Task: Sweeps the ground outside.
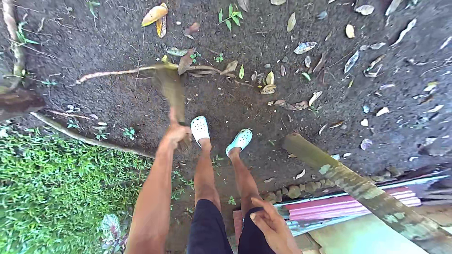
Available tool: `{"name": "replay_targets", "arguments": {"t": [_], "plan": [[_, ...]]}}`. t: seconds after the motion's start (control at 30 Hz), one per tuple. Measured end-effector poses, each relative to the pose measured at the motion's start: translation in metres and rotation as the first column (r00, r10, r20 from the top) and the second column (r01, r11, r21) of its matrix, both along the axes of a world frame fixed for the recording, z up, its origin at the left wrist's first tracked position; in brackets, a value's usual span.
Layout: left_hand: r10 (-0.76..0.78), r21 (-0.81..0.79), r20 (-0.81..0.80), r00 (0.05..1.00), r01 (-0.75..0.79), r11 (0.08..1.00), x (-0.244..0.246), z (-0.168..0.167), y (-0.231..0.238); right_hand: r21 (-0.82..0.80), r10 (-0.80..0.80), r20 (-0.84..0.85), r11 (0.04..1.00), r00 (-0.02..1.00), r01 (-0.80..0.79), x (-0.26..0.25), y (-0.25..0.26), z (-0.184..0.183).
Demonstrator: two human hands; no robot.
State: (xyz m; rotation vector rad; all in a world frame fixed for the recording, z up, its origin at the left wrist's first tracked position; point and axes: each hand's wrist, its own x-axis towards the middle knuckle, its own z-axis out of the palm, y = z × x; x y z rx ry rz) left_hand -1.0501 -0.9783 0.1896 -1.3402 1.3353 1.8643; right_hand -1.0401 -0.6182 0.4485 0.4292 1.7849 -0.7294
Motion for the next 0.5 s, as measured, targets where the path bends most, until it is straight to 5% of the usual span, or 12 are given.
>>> {"name": "replay_targets", "arguments": {"t": [0.1,0.17,0.23,0.37,0.43,0.5], "plan": [[-0.443,0.413,-0.078,0.893,0.433,0.801,-0.052,0.079,0.008,-0.023,-0.071,0.009,0.997,0.997,0.071,-0.006,-0.018,0.009],[-0.440,0.400,-0.185,0.879,0.476,0.783,-0.052,0.119,-0.018,-0.030,-0.121,0.008,0.992,0.993,0.121,-0.010,-0.020,0.019],[-0.431,0.202,-0.135,0.892,0.451,0.870,-0.050,0.132,-0.081,-0.031,-0.145,-0.001,0.989,0.989,0.145,-0.016,-0.019,0.023],[-0.205,-0.278,0.090,0.975,0.222,0.935,-0.095,0.064,-0.184,-0.006,-0.137,-0.005,0.991,0.991,0.137,-0.018,-0.014,0.015],[-0.077,-0.344,0.164,0.983,0.130,0.930,-0.136,0.013,-0.166,0.019,-0.134,0.019,0.991,0.991,0.134,-0.016,-0.016,0.011],[-0.178,-0.243,0.195,0.965,0.223,0.944,-0.169,-0.012,-0.102,0.006,-0.138,0.005,0.990,0.990,0.138,-0.018,-0.022,0.009]]}}
